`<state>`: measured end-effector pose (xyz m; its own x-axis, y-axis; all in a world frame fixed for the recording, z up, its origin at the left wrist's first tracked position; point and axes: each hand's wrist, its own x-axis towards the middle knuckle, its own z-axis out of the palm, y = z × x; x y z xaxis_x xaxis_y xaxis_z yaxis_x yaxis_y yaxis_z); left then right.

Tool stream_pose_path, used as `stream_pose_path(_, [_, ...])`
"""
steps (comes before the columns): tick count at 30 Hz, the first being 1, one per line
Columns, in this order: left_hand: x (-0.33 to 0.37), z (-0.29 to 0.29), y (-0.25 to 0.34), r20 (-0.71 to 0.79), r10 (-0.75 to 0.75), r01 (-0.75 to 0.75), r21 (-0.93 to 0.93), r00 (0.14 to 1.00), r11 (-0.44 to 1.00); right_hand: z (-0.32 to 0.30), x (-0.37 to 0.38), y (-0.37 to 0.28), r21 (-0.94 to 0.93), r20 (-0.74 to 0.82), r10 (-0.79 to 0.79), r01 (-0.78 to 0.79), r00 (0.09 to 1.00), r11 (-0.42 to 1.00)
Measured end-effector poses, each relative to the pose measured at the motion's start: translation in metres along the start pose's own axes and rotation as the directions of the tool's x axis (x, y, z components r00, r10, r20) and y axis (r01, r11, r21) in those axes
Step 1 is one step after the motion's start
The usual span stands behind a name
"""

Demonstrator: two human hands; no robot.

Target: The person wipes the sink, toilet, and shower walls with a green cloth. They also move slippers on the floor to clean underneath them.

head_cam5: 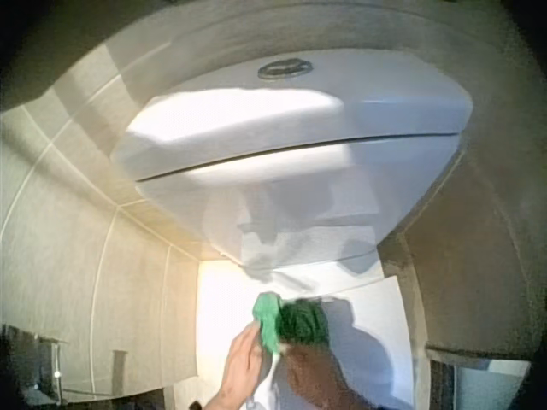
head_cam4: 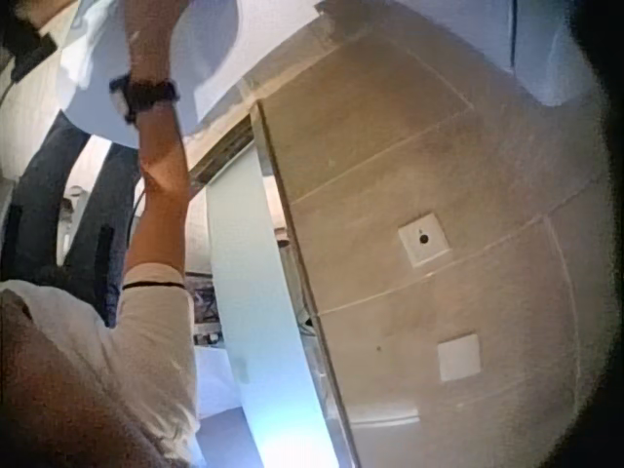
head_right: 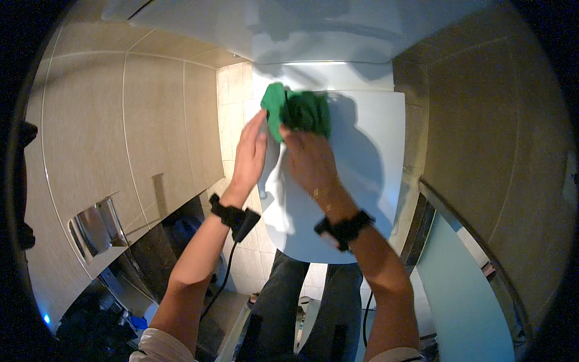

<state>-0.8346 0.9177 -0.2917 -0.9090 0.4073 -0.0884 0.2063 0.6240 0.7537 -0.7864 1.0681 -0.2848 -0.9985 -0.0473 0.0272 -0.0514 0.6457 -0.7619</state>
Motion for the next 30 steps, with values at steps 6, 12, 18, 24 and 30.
stream_pose_path(6, [-0.069, 0.025, -0.007, 0.053, -0.043, 0.032, 0.203, 0.998, 0.979, 0.020, -0.082, -0.002, -0.136, 0.001, 0.009, -0.009, 1.000, 0.991])
stream_pose_path(12, [-0.058, 0.056, -0.016, 0.097, 0.051, -0.080, 0.324, 0.994, 0.943, 0.068, -0.076, 0.033, -0.288, 0.067, -0.073, 0.089, 0.995, 0.954])
stream_pose_path(18, [-0.151, 0.104, -0.015, -0.127, -0.106, 0.136, 0.253, 0.986, 0.958, 0.083, -0.145, 0.034, -0.323, 0.346, -0.138, 0.255, 0.928, 0.911])
stream_pose_path(24, [-0.335, 0.178, 0.011, -0.170, -0.447, 0.467, 0.105, 0.878, 0.878, 0.082, -0.284, 0.028, -0.170, 0.734, -0.191, 0.449, 0.651, 0.877])
stream_pose_path(30, [-0.329, 0.189, -0.004, -0.451, -0.557, 0.548, -0.165, 0.697, 0.820, 0.109, -0.268, 0.028, -0.175, 0.745, -0.258, 0.553, 0.615, 0.814])
